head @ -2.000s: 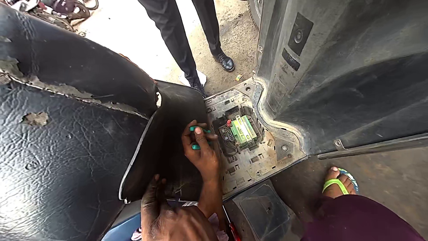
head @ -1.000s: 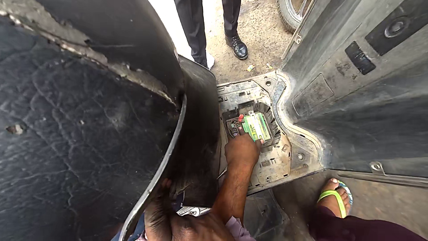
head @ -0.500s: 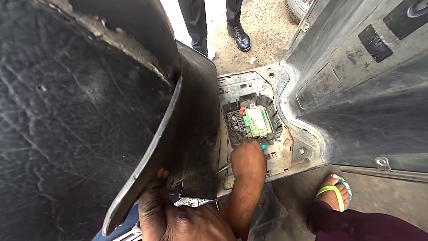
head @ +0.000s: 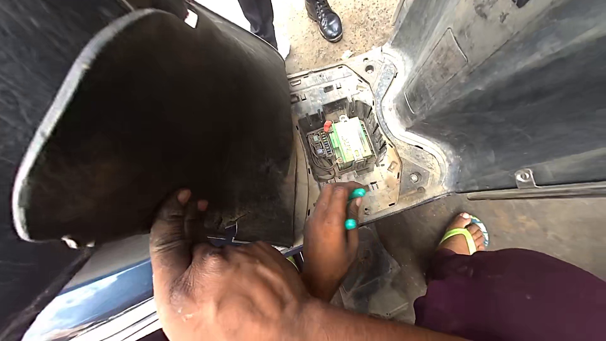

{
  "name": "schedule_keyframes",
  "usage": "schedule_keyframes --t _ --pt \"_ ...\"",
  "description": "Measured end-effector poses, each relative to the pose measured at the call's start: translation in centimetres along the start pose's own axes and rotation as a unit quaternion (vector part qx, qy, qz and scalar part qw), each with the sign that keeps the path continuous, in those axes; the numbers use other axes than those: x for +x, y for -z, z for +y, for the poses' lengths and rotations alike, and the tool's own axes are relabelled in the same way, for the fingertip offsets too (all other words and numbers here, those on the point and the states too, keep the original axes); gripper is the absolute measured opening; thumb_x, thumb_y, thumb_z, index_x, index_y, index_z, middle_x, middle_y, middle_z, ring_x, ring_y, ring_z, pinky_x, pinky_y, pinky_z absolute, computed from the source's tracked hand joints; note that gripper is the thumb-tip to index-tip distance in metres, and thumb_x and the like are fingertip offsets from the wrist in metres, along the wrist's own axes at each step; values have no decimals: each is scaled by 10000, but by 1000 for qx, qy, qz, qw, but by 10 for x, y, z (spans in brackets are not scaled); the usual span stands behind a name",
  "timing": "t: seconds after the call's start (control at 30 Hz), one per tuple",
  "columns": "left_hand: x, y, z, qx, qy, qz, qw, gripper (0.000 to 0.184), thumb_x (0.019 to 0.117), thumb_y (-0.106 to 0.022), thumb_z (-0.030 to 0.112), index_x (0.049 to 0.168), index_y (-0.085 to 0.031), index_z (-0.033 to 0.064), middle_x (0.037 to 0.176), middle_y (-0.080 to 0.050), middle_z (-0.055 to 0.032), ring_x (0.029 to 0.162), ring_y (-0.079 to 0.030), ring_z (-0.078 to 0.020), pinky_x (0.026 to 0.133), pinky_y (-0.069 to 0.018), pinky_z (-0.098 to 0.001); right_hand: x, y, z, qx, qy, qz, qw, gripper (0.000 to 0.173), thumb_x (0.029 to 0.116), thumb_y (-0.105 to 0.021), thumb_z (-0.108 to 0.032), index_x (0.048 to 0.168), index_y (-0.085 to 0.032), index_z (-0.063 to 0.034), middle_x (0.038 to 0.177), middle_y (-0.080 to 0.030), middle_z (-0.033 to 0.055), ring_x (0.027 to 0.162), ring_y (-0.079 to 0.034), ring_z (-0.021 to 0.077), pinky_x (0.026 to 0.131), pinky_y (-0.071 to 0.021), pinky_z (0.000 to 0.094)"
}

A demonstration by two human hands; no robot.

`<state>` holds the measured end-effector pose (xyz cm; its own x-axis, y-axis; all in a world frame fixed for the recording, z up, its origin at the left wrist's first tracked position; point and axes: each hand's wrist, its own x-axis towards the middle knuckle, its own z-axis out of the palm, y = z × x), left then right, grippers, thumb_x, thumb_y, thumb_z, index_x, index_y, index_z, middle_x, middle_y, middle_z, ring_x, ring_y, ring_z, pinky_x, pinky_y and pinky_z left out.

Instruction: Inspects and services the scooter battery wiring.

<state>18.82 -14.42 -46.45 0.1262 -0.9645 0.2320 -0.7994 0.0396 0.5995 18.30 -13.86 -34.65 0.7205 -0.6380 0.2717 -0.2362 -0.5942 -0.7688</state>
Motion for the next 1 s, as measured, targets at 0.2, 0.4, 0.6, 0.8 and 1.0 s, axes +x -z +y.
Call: schedule_keyframes --t 0.2,0.4,0.6,0.8,1.0 --pt "14 20 26 -132 68 182 972 423 1004 -646 102 1369 -514 -67 1156 -661 -111 706 -681 -114 634 -625 -266 -5 25 -4 42 -16 -52 998 422 932 -641 -171 1330 -625 -33 860 -692 50 738 -681 194 611 -552 332" --pt "18 20 33 -234 45 215 947 192 1022 -612 85 1204 -556 59 1014 -652 24 744 -668 -21 616 -584 -175 -7 31 -11 67 -18 -56 996 229 998 -538 -92 1135 -711 -31 1041 -713 115 980 -689 198 852 -539 323" --pt "82 20 0 -269 -42 240 932 241 1099 -443 129 1315 -436 20 1064 -680 -49 801 -723 -170 710 -643 -356 -4 38 -11 43 -36 -98 994 371 1034 -509 -163 1360 -584 -3 1001 -700 100 897 -699 224 733 -575 340" --pt "161 -7 -15 -313 -37 299 901 294 1129 -368 136 1354 -422 -45 1062 -657 -126 711 -687 -193 652 -627 -338 -4 41 -10 93 -44 -89 991 319 1044 -481 -135 1310 -623 -32 909 -705 91 866 -704 239 715 -572 370" --pt "179 -27 -29 -297 -23 291 909 272 1124 -397 141 1312 -479 -38 1027 -661 -115 676 -673 -180 615 -614 -310 -1 32 -10 106 -48 -63 991 302 1035 -486 -124 1265 -666 -49 895 -716 98 820 -711 249 675 -577 386"
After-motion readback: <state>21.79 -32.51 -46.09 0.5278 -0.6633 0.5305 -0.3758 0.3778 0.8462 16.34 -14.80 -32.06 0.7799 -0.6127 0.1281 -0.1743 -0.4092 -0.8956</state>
